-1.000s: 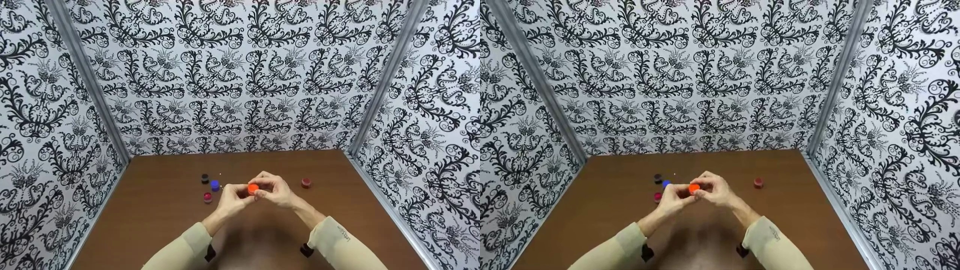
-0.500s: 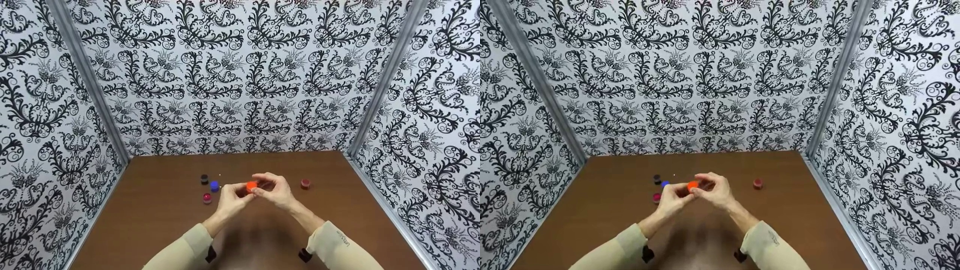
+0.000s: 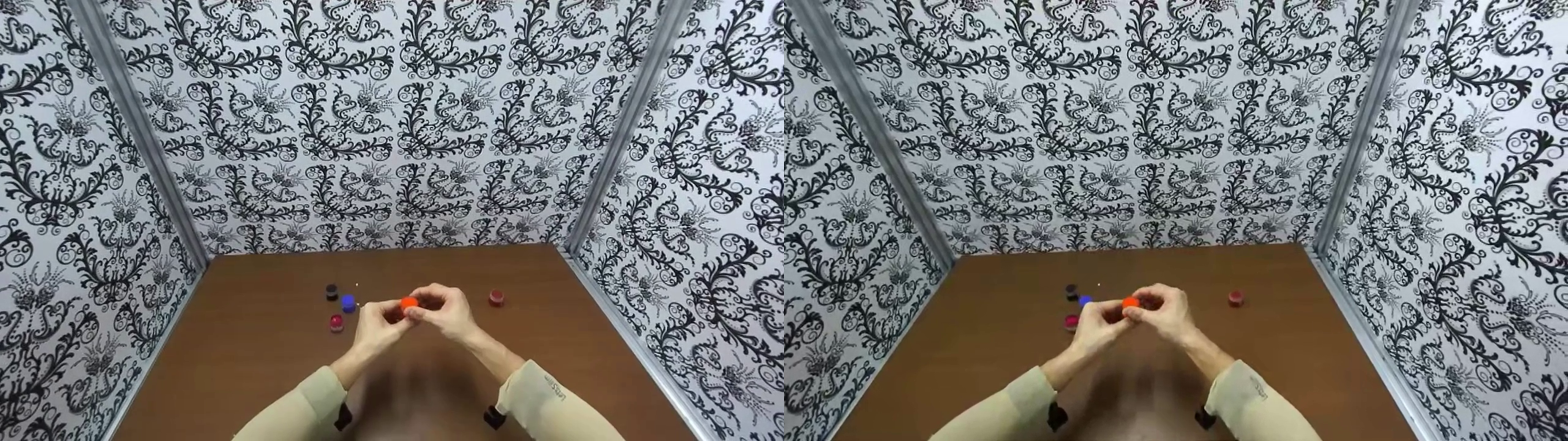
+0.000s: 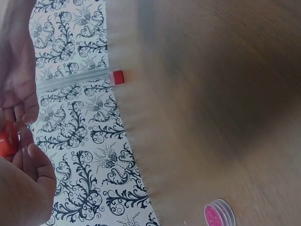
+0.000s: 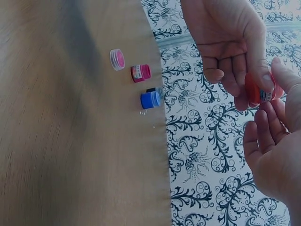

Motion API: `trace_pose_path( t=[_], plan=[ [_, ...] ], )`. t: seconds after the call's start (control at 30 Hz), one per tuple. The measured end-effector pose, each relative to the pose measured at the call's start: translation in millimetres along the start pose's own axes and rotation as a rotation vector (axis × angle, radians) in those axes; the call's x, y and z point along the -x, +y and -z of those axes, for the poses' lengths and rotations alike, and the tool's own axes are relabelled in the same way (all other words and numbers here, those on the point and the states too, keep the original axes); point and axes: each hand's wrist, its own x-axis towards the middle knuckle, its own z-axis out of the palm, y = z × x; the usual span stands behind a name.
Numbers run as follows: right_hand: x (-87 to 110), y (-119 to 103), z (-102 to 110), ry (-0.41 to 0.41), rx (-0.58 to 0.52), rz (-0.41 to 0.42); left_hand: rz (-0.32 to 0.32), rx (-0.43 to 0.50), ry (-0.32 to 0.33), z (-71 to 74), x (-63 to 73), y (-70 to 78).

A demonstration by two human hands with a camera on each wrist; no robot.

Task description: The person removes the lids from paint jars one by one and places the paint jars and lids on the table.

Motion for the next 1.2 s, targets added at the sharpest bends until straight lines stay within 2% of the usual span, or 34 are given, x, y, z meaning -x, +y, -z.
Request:
trace_pose_path(
  t=[0.17,0.33,0.6,0.73,0.87,1.0,1.1,1.2],
  plan=[
    [-2.0,2,2,-0.026,0.046,0.113,-0.014,-0.002,0.004,1.9,-1.3,-1.1],
    [-3.5,2,5,-0.081,0.066,0.136,-0.028,-0.003,-0.009,3.6,-3.0,-1.1],
    [-7.4,8,13,-0.248,-0.085,0.18,-0.013,-0.001,-0.045,3.7,-3.8,0.4],
    [-7.5,8,14,-0.286,-0.082,0.174,-0.019,0.004,-0.046,2.5,-2.4,-1.7],
    [-5.9,6,14,-0.288,-0.056,0.143,-0.029,-0.008,-0.03,1.3,-0.5,-4.6],
    [-3.6,5,13,-0.268,-0.092,0.135,-0.024,-0.005,-0.016,1.1,0.7,-6.2],
    [-2.0,4,12,-0.206,-0.084,0.132,-0.021,0.006,-0.008,1.7,0.7,-6.2],
    [-1.1,3,9,-0.117,-0.04,0.092,-0.02,0.004,0.003,2.3,0.1,-4.7]
  ],
)
